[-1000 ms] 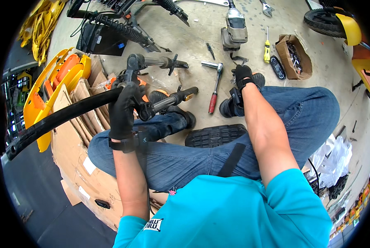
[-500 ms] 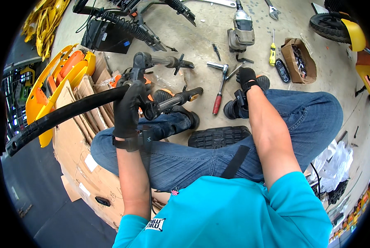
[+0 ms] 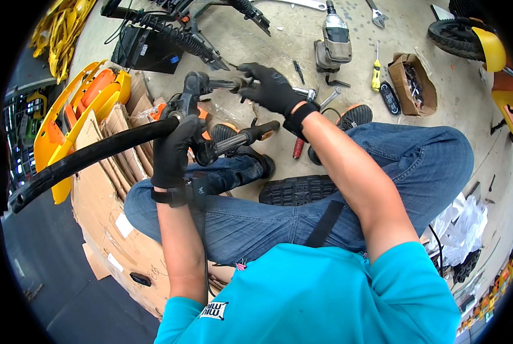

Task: The person, wearing gloves and sitting on the floor, works on a motorcycle fork assembly. They use a socket wrench to loosen parts, pick up small components from a box, and then use a power impact driver to further disassemble or adjust the fork. Throughout the process, they handle various metal components of the fork and use both manual and power tools.

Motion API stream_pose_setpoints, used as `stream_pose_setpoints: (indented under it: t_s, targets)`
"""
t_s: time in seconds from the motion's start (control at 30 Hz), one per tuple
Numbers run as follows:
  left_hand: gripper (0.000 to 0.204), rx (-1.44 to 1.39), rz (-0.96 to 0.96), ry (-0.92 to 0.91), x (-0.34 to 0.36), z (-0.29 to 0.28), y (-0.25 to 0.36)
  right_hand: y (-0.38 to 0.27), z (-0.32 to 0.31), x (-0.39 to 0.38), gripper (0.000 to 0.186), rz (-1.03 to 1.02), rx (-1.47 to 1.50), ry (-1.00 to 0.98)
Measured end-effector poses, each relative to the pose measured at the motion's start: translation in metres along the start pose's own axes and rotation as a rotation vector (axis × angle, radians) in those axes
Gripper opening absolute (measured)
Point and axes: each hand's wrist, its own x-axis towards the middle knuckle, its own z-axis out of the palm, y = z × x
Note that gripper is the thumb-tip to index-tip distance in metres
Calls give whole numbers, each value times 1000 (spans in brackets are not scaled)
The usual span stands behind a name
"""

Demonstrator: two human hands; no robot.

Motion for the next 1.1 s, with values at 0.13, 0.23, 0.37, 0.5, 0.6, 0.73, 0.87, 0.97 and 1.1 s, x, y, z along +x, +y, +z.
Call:
stream_pose_setpoints:
  t_s: [0.13,0.23,0.37,0.5,0.6,0.73,0.87,0.97,1.1]
  targets:
    - [37,-13,-62,-136,6,-13,0,5,15,7,60,-150,-227,-75]
    - [65,-95,-126,-204,-8,-11,17,3,11,4,44,23,-417,-186]
    - [69,-61,52,-352,-9,-13,17,-20,-12,1,26,-134,-626,-387]
    - [64,-81,-60,-282,-18,0,28,-13,-15,-17,21,-67,-491,-400]
    - [60,-54,-81,-305,-16,1,30,-16,-15,-29,20,-6,-442,-338]
    - [64,35,11,-369,-16,-5,24,-12,-17,-46,21,-72,-436,-381]
    - [77,80,43,-420,-17,-9,26,-12,-20,-67,19,-110,-398,-420]
    - [83,187,114,-405,-21,-14,25,-17,-16,-83,20,-84,-279,-476]
    - [85,212,111,-359,-24,-21,22,-26,-9,-96,25,-32,-324,-436]
